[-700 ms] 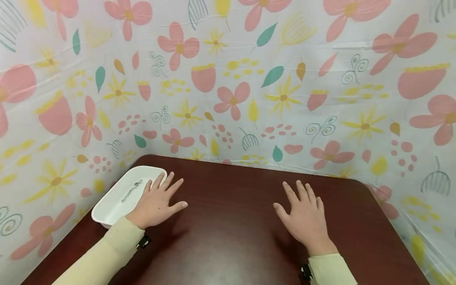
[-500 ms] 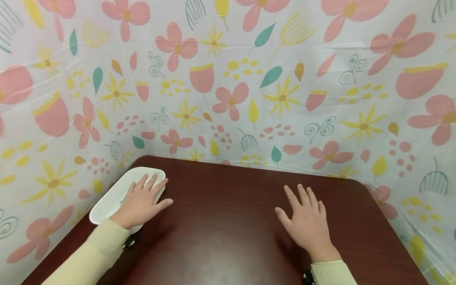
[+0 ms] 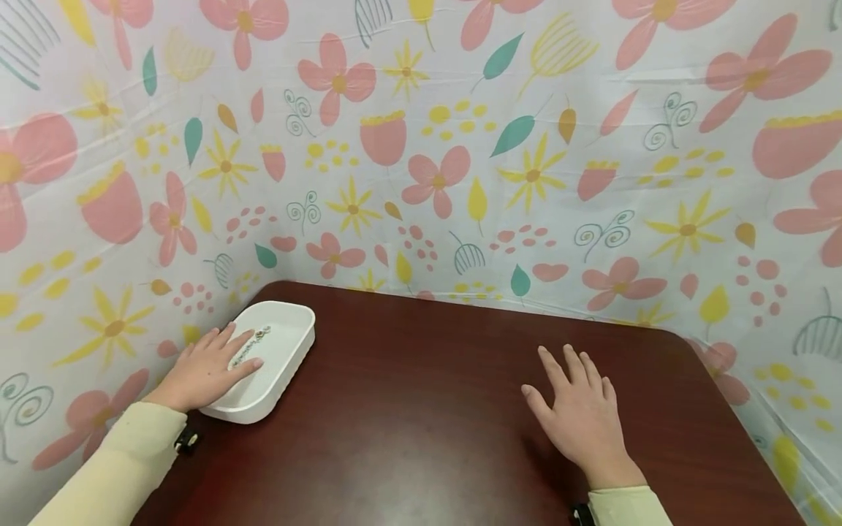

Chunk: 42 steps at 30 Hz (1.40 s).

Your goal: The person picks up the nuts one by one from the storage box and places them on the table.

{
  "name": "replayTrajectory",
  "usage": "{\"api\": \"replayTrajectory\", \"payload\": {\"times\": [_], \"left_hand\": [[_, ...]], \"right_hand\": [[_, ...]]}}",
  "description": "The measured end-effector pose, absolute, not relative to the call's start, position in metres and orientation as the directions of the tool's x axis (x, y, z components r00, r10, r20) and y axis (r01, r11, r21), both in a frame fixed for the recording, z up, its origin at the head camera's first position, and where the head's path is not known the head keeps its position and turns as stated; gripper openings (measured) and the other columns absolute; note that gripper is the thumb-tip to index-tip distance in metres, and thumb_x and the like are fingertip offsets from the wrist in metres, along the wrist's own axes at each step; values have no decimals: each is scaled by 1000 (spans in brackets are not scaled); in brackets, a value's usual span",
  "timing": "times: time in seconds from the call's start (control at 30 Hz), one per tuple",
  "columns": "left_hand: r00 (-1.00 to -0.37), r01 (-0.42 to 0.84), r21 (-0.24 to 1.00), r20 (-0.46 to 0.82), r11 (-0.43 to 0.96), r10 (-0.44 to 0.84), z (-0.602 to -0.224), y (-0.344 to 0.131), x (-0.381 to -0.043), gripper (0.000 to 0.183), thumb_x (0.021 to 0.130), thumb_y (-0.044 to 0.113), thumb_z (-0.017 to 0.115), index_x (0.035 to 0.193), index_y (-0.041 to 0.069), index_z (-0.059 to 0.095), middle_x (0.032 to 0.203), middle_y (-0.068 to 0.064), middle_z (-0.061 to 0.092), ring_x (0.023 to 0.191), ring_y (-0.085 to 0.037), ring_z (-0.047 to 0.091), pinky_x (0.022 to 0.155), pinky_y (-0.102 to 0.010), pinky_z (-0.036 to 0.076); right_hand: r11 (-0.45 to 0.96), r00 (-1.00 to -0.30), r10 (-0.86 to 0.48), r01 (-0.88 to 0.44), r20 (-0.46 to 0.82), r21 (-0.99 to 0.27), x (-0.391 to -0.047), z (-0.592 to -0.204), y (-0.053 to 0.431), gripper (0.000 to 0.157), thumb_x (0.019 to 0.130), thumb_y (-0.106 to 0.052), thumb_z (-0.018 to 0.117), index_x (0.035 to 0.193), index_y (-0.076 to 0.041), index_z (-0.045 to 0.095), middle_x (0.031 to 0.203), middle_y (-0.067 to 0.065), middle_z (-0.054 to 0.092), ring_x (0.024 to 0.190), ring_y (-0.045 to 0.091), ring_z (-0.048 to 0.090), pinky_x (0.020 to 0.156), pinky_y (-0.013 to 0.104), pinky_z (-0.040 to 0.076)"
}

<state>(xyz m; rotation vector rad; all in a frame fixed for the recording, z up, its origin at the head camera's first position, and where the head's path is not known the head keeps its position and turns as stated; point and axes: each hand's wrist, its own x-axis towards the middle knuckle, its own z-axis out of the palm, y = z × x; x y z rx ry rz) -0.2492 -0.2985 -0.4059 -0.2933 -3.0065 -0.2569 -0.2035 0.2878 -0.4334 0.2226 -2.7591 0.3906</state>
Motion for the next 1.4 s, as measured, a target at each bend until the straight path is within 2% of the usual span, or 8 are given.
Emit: {"api": "replayTrajectory", "payload": {"times": [0.2,0.53,0.7,1.07,1.27,1.4], "left_hand": [[-973,225,198,92,954,210,-410,-312,-258,83,98,68,44,154,7,41,158,-32,25,142,-57,20,102,-78,21],[-938,344,278,66,897,340,-422,-324,-268,75,100,59,49,155,8,41,160,-28,26,145,-53,19,107,-73,18],[-934,354,288,49,890,355,-425,-328,-273,74,101,57,49,154,6,41,160,-27,27,146,-52,20,107,-74,18],[-936,330,364,5,871,353,-420,-328,-277,73,100,55,53,154,7,41,159,-28,27,146,-48,21,111,-68,21],[-926,347,359,-16,866,378,-417,-322,-280,80,99,62,50,156,8,38,160,-24,27,147,-45,22,111,-66,23],[-922,359,347,-14,866,388,-417,-316,-279,78,99,61,50,155,8,39,160,-23,29,147,-44,24,111,-65,25]], "right_hand": [[951,-924,-99,-198,370,-239,-205,-435,292,72,100,-56,52,157,-15,36,157,30,28,143,53,21,100,76,20],[949,-932,-109,-202,346,-244,-203,-432,290,72,100,-56,53,156,-13,38,157,31,28,142,53,22,100,75,22],[943,-927,-117,-216,356,-253,-204,-432,285,71,100,-55,54,155,-12,40,156,30,30,142,53,23,100,75,22],[943,-925,-121,-220,360,-250,-204,-432,283,71,99,-56,54,154,-13,41,156,29,31,142,52,23,99,75,23],[943,-920,-127,-228,370,-243,-205,-431,283,70,99,-55,54,154,-13,42,155,29,32,142,52,24,99,75,23],[943,-922,-132,-230,365,-240,-204,-431,284,70,99,-56,54,154,-13,42,155,29,32,142,52,24,100,75,23]]}}
